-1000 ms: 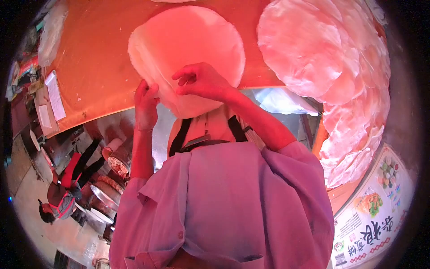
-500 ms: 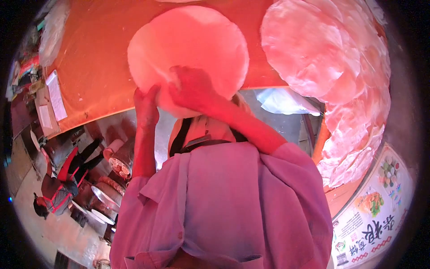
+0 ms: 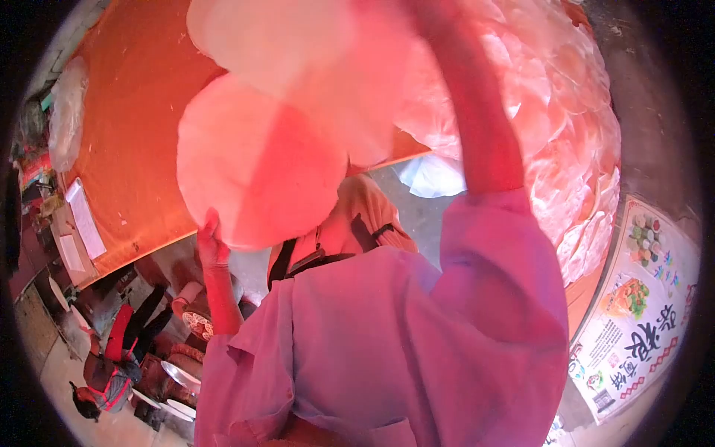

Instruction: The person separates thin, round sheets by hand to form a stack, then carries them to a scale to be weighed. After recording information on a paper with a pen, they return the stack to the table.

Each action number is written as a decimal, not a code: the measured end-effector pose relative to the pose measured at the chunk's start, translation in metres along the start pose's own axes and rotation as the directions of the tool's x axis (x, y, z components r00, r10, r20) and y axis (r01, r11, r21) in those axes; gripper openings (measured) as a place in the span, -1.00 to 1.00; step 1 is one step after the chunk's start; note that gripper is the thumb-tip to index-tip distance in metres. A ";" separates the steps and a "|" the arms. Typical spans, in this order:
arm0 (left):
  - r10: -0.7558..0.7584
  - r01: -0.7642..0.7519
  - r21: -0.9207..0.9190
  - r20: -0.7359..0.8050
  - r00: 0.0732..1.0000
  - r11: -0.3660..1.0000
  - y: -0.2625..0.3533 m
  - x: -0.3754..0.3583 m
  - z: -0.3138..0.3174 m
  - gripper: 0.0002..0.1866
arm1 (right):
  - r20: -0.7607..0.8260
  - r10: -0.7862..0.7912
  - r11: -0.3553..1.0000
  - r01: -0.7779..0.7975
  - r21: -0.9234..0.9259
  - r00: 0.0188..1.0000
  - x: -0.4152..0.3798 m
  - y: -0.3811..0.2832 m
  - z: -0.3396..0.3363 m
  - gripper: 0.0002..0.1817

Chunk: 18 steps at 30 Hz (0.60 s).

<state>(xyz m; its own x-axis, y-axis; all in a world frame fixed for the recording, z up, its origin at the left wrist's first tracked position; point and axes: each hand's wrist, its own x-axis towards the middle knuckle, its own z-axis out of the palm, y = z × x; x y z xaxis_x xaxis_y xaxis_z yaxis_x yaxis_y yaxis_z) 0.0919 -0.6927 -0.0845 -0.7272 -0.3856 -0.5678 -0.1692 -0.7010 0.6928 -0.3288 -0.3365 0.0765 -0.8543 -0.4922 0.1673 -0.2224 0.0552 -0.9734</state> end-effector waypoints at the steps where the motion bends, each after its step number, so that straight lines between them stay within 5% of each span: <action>1: -0.021 0.021 -0.005 -0.013 1.000 1.000 -0.002 0.001 -0.002 -0.46 | 0.000 0.109 0.982 -0.108 0.154 0.994 0.003 -0.032 -0.016 -0.82; 6: -0.138 0.137 -0.064 -0.024 0.990 0.989 -0.010 0.003 -0.012 -0.45 | -0.331 0.134 0.991 -0.125 0.047 0.934 -0.016 -0.034 -0.134 -0.78; 10: -0.147 0.143 -0.084 -0.043 0.988 0.986 -0.004 -0.009 -0.004 -0.45 | -0.502 0.223 0.885 -0.389 -0.255 0.836 -0.071 0.056 -0.222 -0.73; 12: -0.152 0.155 -0.141 0.034 0.988 0.978 0.003 -0.016 0.003 -0.42 | -0.665 0.240 0.553 -0.663 -0.505 0.707 -0.095 0.084 -0.219 -0.57; 13: -0.112 0.119 -0.145 0.058 0.992 0.982 0.008 -0.019 0.012 -0.42 | -0.534 -0.145 0.056 -0.531 -0.845 0.833 -0.099 0.103 -0.208 -0.48; 14: -0.073 0.084 -0.146 0.080 0.994 0.986 0.012 -0.023 0.025 -0.41 | -0.612 -0.074 0.260 -0.577 -0.774 0.787 -0.099 0.081 -0.149 -0.40; 15: -0.035 0.049 -0.146 0.101 0.994 0.988 0.015 -0.028 0.039 -0.41 | -0.538 -0.174 0.359 -0.456 -0.815 0.825 -0.098 0.071 -0.084 -0.55; 17: 0.047 -0.042 -0.033 0.161 0.986 0.999 0.019 -0.029 0.066 -0.34 | -0.211 0.121 0.840 -0.213 -0.499 0.970 -0.106 0.061 0.026 -0.58; 18: 0.086 -0.092 0.024 0.187 0.979 0.995 0.019 -0.029 0.078 -0.30 | 0.048 0.260 0.931 -0.237 -0.276 0.964 -0.111 0.054 0.081 -0.58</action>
<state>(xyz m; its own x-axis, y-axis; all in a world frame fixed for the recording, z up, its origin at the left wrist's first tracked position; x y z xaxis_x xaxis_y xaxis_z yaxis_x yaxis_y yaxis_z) 0.0576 -0.6478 -0.0202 -0.8506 -0.3255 -0.4129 -0.1173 -0.6481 0.7525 -0.2083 -0.3494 -0.0072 -0.8590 -0.5023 -0.0994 -0.1339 0.4077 -0.9032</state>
